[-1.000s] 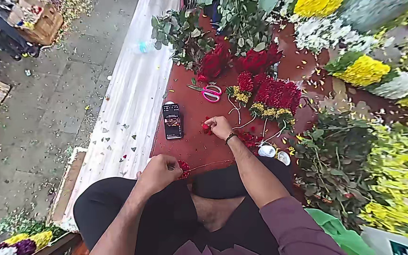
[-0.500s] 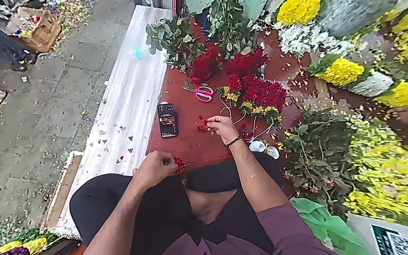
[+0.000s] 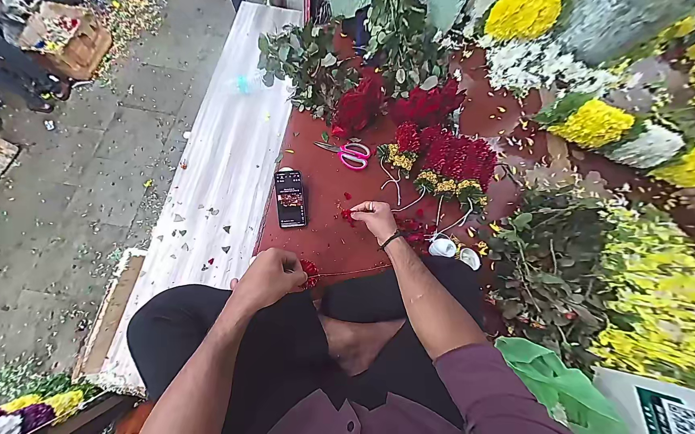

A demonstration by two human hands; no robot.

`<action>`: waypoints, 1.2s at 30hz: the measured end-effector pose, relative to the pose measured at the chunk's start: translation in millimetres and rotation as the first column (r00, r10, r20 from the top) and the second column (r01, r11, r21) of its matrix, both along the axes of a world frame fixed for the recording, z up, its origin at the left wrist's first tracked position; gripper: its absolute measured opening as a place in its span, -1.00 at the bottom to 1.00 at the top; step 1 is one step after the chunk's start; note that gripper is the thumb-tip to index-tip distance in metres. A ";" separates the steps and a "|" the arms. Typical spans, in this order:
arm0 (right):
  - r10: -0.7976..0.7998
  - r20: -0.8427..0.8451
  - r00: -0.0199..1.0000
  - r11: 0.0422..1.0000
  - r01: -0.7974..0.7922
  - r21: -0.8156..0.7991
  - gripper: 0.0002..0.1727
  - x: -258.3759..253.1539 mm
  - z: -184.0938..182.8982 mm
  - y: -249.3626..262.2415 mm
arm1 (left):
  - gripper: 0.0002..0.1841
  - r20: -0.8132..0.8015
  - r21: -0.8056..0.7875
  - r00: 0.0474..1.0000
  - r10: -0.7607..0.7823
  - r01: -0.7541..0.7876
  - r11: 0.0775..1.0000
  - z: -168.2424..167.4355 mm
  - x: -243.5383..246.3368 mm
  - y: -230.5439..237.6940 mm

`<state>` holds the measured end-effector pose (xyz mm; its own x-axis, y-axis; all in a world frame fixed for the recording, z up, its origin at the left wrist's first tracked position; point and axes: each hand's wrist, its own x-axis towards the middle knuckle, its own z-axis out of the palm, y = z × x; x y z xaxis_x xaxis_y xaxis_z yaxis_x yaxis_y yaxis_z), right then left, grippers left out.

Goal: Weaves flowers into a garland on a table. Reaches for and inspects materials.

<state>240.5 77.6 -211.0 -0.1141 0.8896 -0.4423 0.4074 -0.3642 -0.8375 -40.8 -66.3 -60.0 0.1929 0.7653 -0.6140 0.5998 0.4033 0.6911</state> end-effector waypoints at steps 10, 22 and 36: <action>-0.030 -0.119 0.992 0.999 0.032 0.021 -0.87 -4.8 31.1 -4.6 | -0.80 -0.015 0.020 1.000 -0.022 0.022 1.000 -0.6 0.2 -1.0; 0.062 -0.306 0.950 0.987 -0.014 0.157 -0.77 -5.7 86.3 -55.2 | -0.78 -0.002 0.031 0.999 -0.041 0.041 0.999 -0.3 1.4 -2.4; 0.134 -0.284 0.950 0.932 -0.024 0.361 -0.90 -21.3 116.4 -88.7 | -0.79 -0.024 0.027 0.999 -0.030 0.031 0.999 0.1 2.8 -1.6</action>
<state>219.2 -11.1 -94.6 -0.2678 0.9626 -0.0399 0.1337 -0.0039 -0.9910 -38.0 -67.9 -59.9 0.2024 0.7760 -0.5975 0.6277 0.3655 0.6873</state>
